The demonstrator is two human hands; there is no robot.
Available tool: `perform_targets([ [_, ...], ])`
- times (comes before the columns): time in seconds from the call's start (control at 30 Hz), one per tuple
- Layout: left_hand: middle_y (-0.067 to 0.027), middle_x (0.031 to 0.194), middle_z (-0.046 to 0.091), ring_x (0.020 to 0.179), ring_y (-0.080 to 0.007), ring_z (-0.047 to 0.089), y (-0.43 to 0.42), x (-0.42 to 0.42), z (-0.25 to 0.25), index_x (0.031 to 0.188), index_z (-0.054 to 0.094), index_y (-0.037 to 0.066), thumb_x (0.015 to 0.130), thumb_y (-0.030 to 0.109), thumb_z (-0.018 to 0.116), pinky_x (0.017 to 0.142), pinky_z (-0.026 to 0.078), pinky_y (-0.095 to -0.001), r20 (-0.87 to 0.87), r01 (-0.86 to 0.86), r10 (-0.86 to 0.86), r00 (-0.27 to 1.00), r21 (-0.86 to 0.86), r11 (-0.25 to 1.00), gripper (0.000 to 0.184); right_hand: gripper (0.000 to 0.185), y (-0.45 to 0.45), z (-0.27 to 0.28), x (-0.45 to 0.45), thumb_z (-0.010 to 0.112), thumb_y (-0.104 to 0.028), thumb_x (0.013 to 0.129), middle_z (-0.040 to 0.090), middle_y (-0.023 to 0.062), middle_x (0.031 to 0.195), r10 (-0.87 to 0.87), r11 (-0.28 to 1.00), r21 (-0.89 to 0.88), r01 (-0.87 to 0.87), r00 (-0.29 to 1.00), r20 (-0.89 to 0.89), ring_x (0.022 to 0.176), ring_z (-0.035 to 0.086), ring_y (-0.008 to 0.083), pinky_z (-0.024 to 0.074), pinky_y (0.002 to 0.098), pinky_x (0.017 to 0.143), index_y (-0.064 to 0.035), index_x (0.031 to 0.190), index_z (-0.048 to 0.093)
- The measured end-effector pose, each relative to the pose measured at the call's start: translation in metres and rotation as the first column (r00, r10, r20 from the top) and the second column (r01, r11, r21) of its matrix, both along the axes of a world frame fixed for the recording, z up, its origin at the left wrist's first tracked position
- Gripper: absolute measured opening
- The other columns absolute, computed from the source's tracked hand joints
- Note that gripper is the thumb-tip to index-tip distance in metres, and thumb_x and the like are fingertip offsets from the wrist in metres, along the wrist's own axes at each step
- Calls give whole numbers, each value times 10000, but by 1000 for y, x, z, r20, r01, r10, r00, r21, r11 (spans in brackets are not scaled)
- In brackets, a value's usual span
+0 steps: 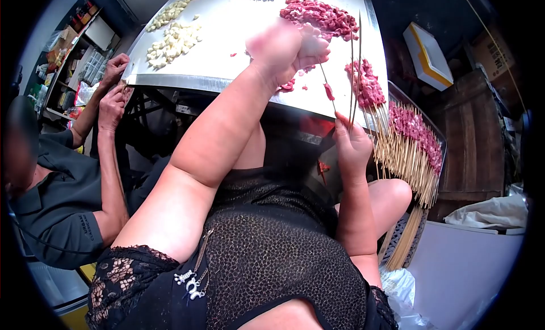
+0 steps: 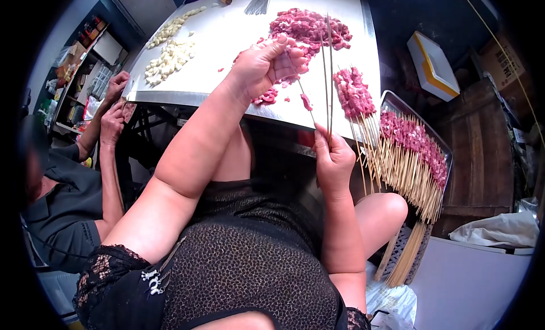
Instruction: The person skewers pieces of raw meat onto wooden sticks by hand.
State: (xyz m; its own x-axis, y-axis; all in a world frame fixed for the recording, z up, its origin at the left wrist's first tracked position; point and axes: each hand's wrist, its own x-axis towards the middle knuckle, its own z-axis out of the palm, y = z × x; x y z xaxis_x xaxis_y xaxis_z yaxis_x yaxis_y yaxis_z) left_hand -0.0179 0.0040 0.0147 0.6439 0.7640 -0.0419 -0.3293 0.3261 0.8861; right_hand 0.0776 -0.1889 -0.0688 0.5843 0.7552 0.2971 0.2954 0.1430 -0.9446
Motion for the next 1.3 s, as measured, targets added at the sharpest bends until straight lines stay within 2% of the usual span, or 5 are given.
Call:
perform_targets([
  [0.17, -195, 934, 636, 919, -303, 635, 2, -1, -12, 1023, 518, 2, 957, 218, 426, 822, 539, -420, 303, 108, -74, 950, -97, 989, 244, 204, 0, 3, -3, 606, -94, 861, 582, -12, 725, -17, 999, -40, 18, 1000, 9, 623, 494, 45, 407, 184, 589, 0, 1037, 645],
  [0.57, -192, 980, 635, 912, -305, 640, -8, -2, 8, 1073, 495, -2, 959, 240, 427, 795, 541, -409, -15, -54, 55, 998, 77, 996, 276, 200, 0, 8, -3, 588, -76, 866, 577, -12, 743, -8, 998, -66, 7, 1000, -10, 641, 492, 46, 401, 177, 602, 8, 1040, 640],
  [0.67, -184, 965, 641, 892, -301, 647, 0, -4, 2, 1074, 495, 5, 948, 217, 457, 781, 544, -400, 183, 54, -34, 983, -107, 993, 250, 198, -1, 7, -1, 589, -78, 867, 577, -18, 751, -5, 997, -72, 2, 999, -48, 650, 492, 43, 401, 176, 607, 2, 1040, 643],
  [0.87, -179, 979, 643, 884, -296, 652, 6, -2, -7, 1086, 508, 4, 940, 214, 479, 723, 547, -368, 211, 20, -19, 977, -3, 1000, 257, 200, -4, 10, -2, 588, -76, 867, 577, -25, 759, -16, 998, -61, 13, 999, -49, 661, 491, 39, 403, 176, 608, -6, 1046, 643],
  [1.3, -171, 933, 652, 867, -306, 657, 3, -5, -8, 1040, 537, -3, 939, 206, 481, 748, 555, -369, 86, 68, -69, 994, 15, 998, 239, 184, -5, 0, 11, 611, -71, 849, 571, -19, 699, -46, 999, 4, 46, 980, 192, 622, 499, 47, 406, 185, 588, -19, 1018, 664],
])
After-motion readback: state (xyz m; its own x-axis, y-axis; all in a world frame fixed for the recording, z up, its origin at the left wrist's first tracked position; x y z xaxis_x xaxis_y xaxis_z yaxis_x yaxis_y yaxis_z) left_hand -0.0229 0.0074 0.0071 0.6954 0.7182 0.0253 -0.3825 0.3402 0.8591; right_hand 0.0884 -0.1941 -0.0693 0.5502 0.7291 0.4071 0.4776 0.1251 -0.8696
